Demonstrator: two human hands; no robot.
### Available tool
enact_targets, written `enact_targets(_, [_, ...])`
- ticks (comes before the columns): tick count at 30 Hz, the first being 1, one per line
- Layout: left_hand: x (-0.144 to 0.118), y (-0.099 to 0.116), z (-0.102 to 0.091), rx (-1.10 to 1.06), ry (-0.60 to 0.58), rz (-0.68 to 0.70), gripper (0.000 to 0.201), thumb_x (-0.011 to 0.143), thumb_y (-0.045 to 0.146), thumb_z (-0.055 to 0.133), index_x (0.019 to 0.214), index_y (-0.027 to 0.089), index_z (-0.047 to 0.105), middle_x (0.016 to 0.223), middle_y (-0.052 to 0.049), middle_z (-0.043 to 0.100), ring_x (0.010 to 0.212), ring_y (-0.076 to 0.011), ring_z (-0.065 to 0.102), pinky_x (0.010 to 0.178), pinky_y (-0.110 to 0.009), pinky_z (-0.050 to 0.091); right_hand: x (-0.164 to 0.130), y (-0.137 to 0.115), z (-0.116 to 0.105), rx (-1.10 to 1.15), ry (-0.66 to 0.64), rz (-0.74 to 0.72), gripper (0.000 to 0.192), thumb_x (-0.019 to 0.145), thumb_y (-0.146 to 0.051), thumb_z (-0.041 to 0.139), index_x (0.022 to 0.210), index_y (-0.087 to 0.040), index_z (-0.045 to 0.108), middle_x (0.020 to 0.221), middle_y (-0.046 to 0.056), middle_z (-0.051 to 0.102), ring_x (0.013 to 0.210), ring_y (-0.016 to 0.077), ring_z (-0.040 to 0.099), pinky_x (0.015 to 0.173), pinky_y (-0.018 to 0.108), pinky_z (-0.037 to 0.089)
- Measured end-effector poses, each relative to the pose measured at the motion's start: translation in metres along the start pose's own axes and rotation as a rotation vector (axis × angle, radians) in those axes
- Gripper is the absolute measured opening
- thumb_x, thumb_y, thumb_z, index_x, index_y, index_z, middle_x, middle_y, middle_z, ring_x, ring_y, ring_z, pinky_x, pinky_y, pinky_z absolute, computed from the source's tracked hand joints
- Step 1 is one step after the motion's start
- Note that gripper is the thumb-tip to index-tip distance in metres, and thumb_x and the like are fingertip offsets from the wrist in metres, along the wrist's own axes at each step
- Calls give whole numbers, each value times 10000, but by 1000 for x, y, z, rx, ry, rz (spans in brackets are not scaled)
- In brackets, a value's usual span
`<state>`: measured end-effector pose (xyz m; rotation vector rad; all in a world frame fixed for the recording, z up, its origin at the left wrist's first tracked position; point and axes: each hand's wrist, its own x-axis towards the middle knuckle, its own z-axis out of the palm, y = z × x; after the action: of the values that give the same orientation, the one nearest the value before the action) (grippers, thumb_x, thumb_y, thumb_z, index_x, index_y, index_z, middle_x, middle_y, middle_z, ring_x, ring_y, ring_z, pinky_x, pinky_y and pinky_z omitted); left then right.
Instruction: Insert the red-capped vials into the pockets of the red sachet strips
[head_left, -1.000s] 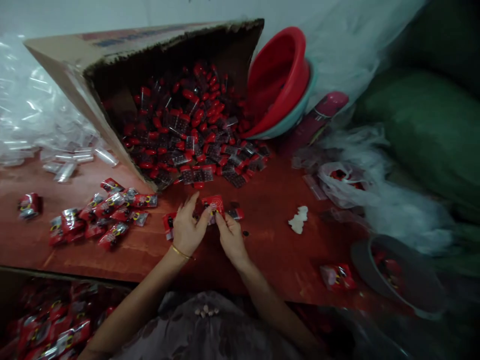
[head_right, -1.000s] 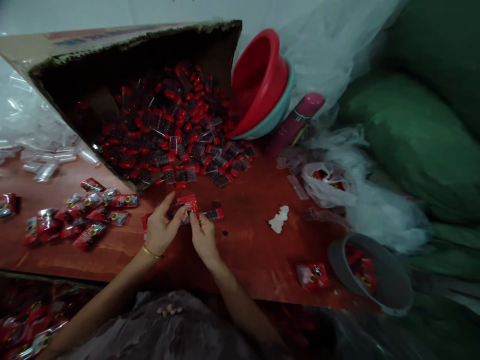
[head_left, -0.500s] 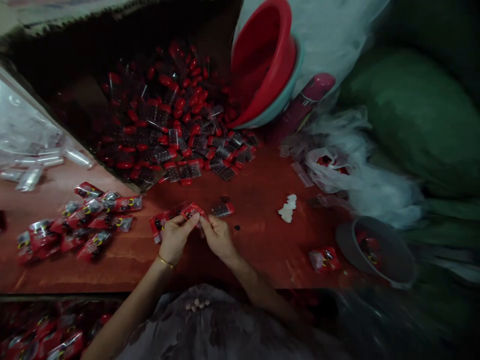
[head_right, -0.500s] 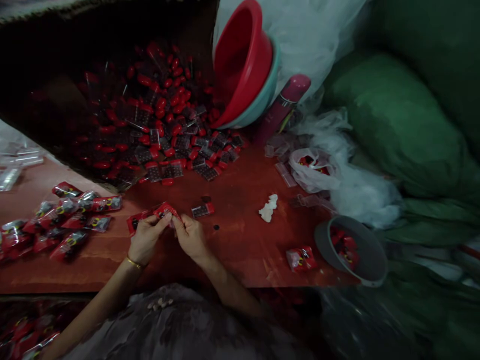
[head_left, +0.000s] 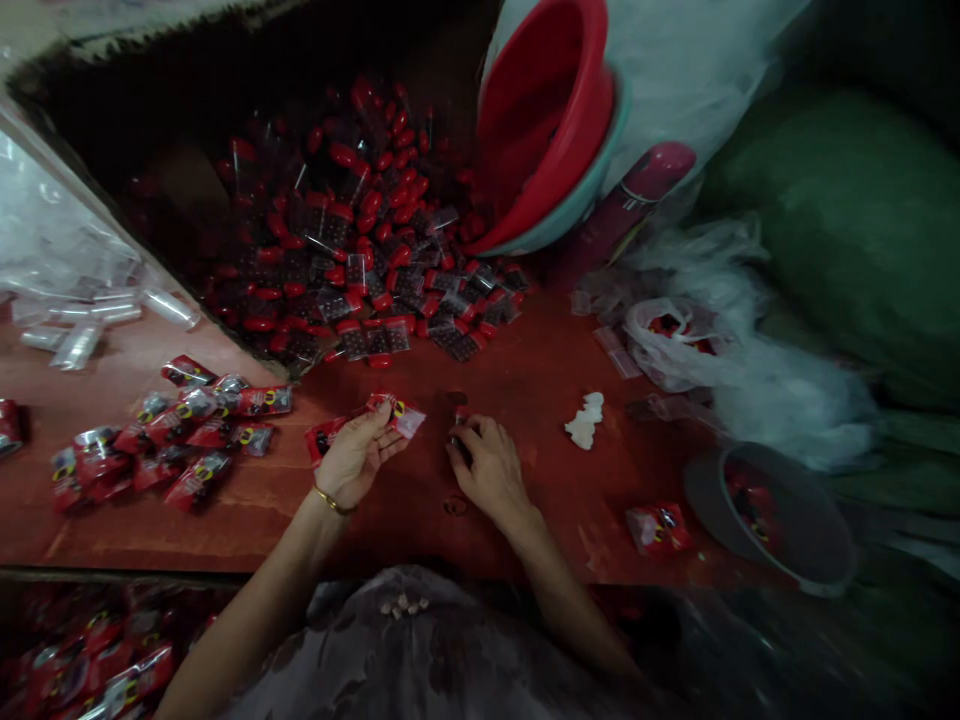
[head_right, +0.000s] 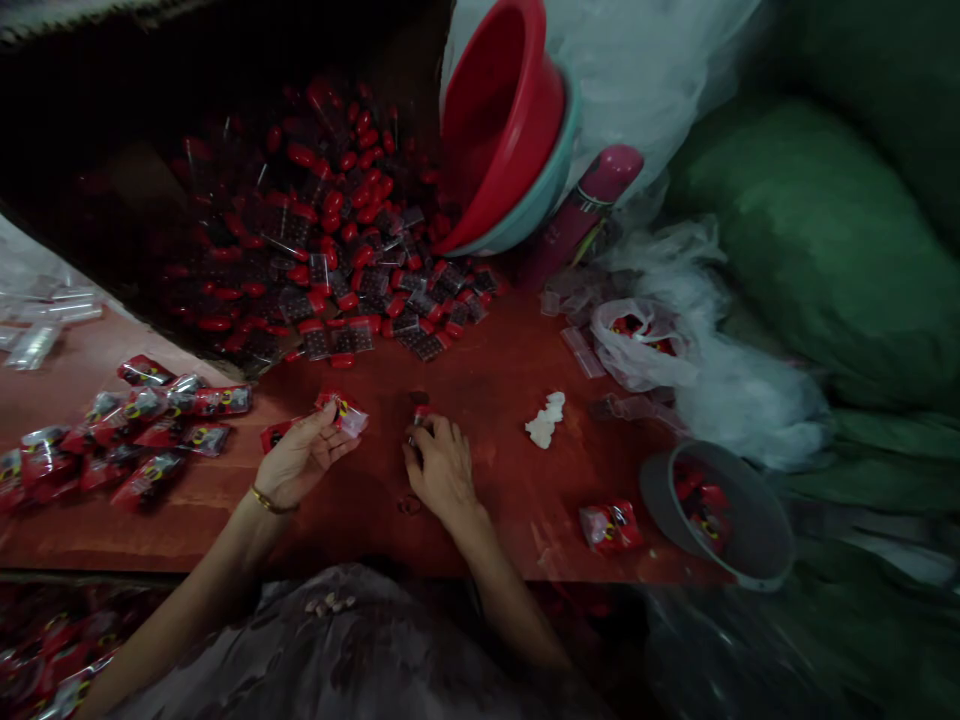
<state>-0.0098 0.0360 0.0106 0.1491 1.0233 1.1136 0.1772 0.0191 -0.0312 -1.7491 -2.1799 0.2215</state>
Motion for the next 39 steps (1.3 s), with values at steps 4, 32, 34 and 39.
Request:
enact_targets(4, [0, -3, 2, -7, -27, -43, 302, 519, 289, 817, 707, 155, 621, 650, -4, 673, 666, -143, 641, 666, -274, 500, -11, 7, 2, -50, 127, 116, 439, 822, -425, 494, 1136, -121, 538, 1134, 162, 542, 1016, 285, 491, 829, 425, 385])
enact_targets(32, [-11, -9, 0, 254, -104, 174, 340, 521, 350, 802, 753, 122, 704, 747, -43, 698, 671, -129, 615, 692, -259, 490, -21, -21, -24, 1238, -147, 338, 224, 818, -395, 521, 874, -182, 562, 599, -21, 582, 446, 74, 463, 408, 177, 356])
enact_targets(34, [-12, -13, 3, 238, -119, 205, 331, 512, 308, 811, 772, 135, 702, 757, -29, 700, 665, -118, 610, 692, -248, 485, -20, -25, -22, 1261, -118, 340, 223, 823, -397, 519, 870, -182, 555, 613, -19, 599, 420, 63, 441, 398, 176, 342])
enact_targets(39, [-11, -29, 10, 158, -93, 212, 347, 475, 273, 829, 761, 142, 681, 704, -3, 696, 612, -95, 598, 657, -219, 468, -21, -34, -21, 1153, 23, 336, 208, 852, -380, 482, 891, -183, 538, 625, -23, 616, 381, 48, 425, 401, 180, 354])
